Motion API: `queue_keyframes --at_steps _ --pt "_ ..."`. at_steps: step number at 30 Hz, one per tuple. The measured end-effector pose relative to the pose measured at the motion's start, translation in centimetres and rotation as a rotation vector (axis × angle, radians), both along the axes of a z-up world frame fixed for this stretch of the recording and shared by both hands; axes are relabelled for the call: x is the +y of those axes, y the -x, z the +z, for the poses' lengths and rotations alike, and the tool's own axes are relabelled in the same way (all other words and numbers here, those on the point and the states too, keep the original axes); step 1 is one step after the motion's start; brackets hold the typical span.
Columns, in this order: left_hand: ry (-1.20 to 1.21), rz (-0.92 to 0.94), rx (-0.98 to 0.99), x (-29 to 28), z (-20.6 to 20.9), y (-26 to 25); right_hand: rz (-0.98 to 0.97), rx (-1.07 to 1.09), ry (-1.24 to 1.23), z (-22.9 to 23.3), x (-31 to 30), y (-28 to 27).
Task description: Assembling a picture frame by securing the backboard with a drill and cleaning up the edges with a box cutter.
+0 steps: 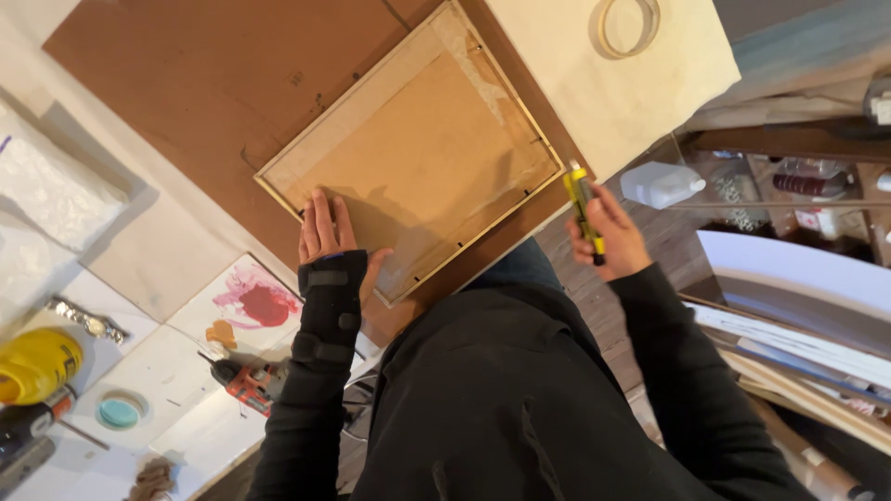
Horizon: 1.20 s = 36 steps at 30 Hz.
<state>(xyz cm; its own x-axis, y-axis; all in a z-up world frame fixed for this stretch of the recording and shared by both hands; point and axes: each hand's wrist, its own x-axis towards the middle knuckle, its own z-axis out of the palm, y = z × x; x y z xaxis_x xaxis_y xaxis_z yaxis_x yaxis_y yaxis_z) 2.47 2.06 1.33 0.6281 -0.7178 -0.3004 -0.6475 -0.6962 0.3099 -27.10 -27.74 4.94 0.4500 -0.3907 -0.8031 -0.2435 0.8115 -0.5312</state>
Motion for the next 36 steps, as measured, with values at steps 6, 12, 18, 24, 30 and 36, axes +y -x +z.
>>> queue_keyframes --at_steps 6,12,18,24,30,36 --pt "0.046 0.056 0.061 0.6 0.7 2.9 0.423 -0.034 0.385 2.7 -8.9 -4.8" --pt "0.067 0.215 0.149 0.6 3.1 7.8 1.471 0.25 0.9 5.9 -11.9 -15.7" --pt "0.06 0.432 0.094 1.1 3.1 10.9 2.259 -0.071 1.533 4.3 -12.6 -20.3" --pt "0.085 0.578 0.077 0.4 1.8 13.1 2.347 -0.408 1.686 2.7 -12.8 -21.7" --pt "0.113 0.678 0.037 -1.6 1.1 14.3 2.278 -0.664 1.735 2.5 -13.8 -22.1" --pt "0.149 0.774 0.004 -2.2 1.0 15.1 2.262 -0.766 1.753 2.3 -13.4 -22.3"
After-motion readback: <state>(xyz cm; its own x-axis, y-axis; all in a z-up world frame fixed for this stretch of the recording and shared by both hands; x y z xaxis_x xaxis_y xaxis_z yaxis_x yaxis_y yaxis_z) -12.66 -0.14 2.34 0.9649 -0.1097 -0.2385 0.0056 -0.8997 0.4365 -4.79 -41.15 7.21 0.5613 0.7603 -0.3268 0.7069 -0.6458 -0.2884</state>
